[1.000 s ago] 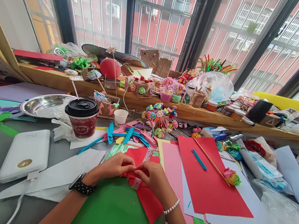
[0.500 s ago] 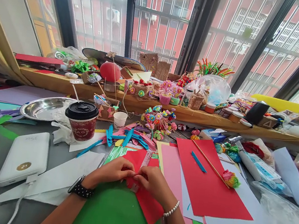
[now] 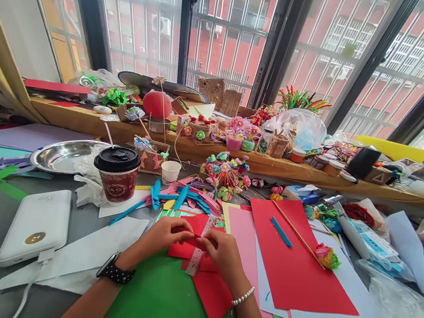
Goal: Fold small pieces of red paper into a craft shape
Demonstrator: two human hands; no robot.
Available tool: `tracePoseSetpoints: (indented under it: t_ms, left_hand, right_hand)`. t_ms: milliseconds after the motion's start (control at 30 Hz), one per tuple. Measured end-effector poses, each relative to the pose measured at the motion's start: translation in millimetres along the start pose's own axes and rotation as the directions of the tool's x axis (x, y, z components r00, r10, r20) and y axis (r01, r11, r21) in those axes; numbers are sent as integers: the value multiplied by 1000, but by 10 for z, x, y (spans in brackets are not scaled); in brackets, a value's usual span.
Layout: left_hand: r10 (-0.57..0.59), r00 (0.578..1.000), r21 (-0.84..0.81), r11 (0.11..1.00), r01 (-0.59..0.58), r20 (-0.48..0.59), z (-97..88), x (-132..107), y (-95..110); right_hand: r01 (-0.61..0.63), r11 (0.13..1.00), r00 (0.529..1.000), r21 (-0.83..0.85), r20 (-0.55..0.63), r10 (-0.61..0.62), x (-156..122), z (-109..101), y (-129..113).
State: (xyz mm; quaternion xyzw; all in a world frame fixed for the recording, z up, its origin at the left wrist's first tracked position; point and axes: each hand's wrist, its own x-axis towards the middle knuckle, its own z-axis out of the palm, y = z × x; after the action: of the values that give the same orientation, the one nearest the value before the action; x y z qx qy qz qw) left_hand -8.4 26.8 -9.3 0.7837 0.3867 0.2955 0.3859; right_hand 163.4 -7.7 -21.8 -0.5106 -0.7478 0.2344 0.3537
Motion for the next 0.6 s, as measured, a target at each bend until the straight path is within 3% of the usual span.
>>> tracePoseSetpoints:
  t_ms: [267,400,500,600]
  left_hand:
    - [-63,992,-178,983,43,-109,-32,13,45]
    - [-216,953,-408,906,116,-210,23,34,74]
    - [-353,919,-611,771,179,-177,102,46,67]
    - [-386,919,-672,701,238,-78,186,47,52]
  right_hand:
    - [-18,992,997,126,-72,28,6,34,-3]
    - [-62,965,992,254,-92,88,0,81,-34]
    - [-78,945,983,316,-136,127,-11,117,-62]
    - [-67,958,979,278,-167,117,-23,142,-94]
